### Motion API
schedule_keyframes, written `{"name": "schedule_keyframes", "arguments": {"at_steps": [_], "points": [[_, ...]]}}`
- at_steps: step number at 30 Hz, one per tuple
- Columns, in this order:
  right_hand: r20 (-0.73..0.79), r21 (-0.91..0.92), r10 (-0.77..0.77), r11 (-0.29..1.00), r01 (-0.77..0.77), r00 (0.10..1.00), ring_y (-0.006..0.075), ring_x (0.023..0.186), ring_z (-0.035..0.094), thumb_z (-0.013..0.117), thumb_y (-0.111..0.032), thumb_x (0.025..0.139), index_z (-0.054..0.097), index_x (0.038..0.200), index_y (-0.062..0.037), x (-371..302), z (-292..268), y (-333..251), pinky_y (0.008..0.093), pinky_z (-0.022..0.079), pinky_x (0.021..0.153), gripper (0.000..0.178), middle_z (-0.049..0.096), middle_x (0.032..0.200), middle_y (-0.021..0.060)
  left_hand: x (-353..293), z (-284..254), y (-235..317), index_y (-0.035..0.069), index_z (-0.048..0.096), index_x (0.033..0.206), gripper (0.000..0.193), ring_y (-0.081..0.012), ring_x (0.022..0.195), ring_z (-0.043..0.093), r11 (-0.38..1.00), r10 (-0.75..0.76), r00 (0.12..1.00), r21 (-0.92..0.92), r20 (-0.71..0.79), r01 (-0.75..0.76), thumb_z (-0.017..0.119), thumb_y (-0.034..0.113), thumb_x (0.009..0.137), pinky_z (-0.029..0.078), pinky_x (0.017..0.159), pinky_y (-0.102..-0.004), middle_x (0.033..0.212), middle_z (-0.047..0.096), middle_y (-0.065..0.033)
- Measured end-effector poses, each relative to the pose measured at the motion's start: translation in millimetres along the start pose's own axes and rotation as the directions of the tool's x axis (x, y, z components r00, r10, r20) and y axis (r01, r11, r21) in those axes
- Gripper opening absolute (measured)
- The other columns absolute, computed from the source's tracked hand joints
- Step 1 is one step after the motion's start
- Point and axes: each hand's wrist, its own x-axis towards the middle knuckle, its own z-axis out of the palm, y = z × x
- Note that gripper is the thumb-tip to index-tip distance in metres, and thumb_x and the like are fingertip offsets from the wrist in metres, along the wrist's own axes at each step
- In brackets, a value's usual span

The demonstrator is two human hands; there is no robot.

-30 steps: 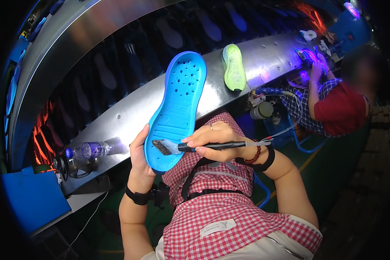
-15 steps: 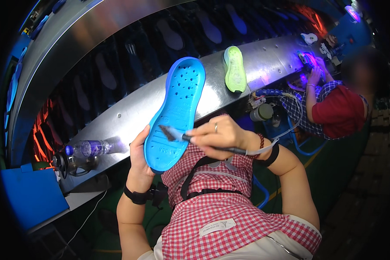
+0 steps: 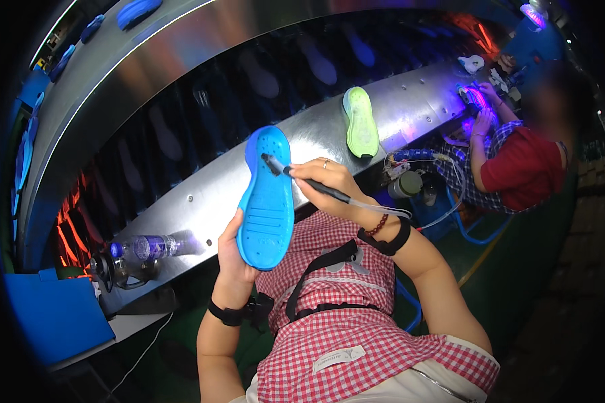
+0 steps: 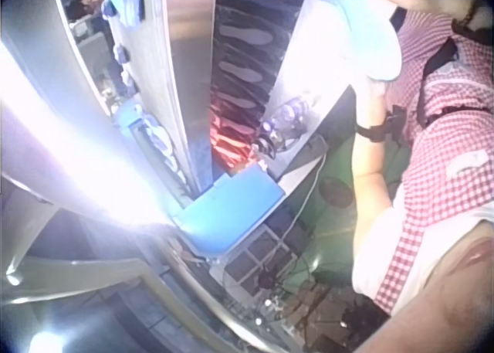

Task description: Apply adhesive to the surface of blue shoe soles using a brush on an assembly line.

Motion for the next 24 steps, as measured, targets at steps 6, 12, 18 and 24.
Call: {"name": "schedule_keyframes", "arguments": {"at_steps": [6,12,18,24], "points": [[-0.003,-0.092,0.077,0.993,-0.076,0.997,0.0308,0.089,0.062,0.063,-0.008,0.074,0.063,0.093,0.0039,9,14,-2,0.0364,0.047,0.082,0.022,0.064,0.095,0.0197,-3,5,-8,-0.002,0.039,0.124,0.047,-0.0296,0.096,0.059,0.997,0.043,0.999,0.059,0.005,-0.043,0.045,0.029,0.090,0.050,0.084,-0.0411,0.113,0.055,-0.0185],[-0.008,-0.066,0.081,0.994,-0.082,0.997,0.0323,0.091,0.062,0.063,-0.011,0.074,0.063,0.094,0.0046,0,30,-31,0.0368,0.047,0.082,0.026,0.063,0.096,0.0233,-11,6,0,-0.002,0.038,0.126,0.047,-0.0286,0.101,0.057,0.988,0.045,0.998,0.145,0.032,-0.049,0.046,0.026,0.089,0.049,0.086,-0.0399,0.115,0.054,-0.0181],[0.059,0.111,0.106,0.988,-0.112,0.993,0.0322,0.087,0.063,0.060,-0.006,0.072,0.063,0.094,0.0049,-17,30,-47,0.0350,0.049,0.080,0.024,0.063,0.097,0.0225,-1,-15,7,-0.001,0.040,0.124,0.045,-0.0260,0.099,0.058,0.992,0.091,0.995,0.095,-0.029,-0.088,0.045,0.027,0.090,0.049,0.085,-0.0371,0.113,0.055,-0.0171],[0.442,0.676,0.243,0.543,-0.499,0.863,0.0149,0.088,0.060,0.047,-0.009,0.086,0.063,0.101,0.0033,-9,-4,-59,0.0276,0.046,0.079,0.025,0.066,0.094,0.0103,-18,-13,29,0.000,0.039,0.126,0.053,-0.0359,0.096,0.058,0.977,0.185,0.979,0.127,-0.082,-0.174,0.042,0.038,0.088,0.051,0.078,-0.0478,0.114,0.053,-0.0204]]}}
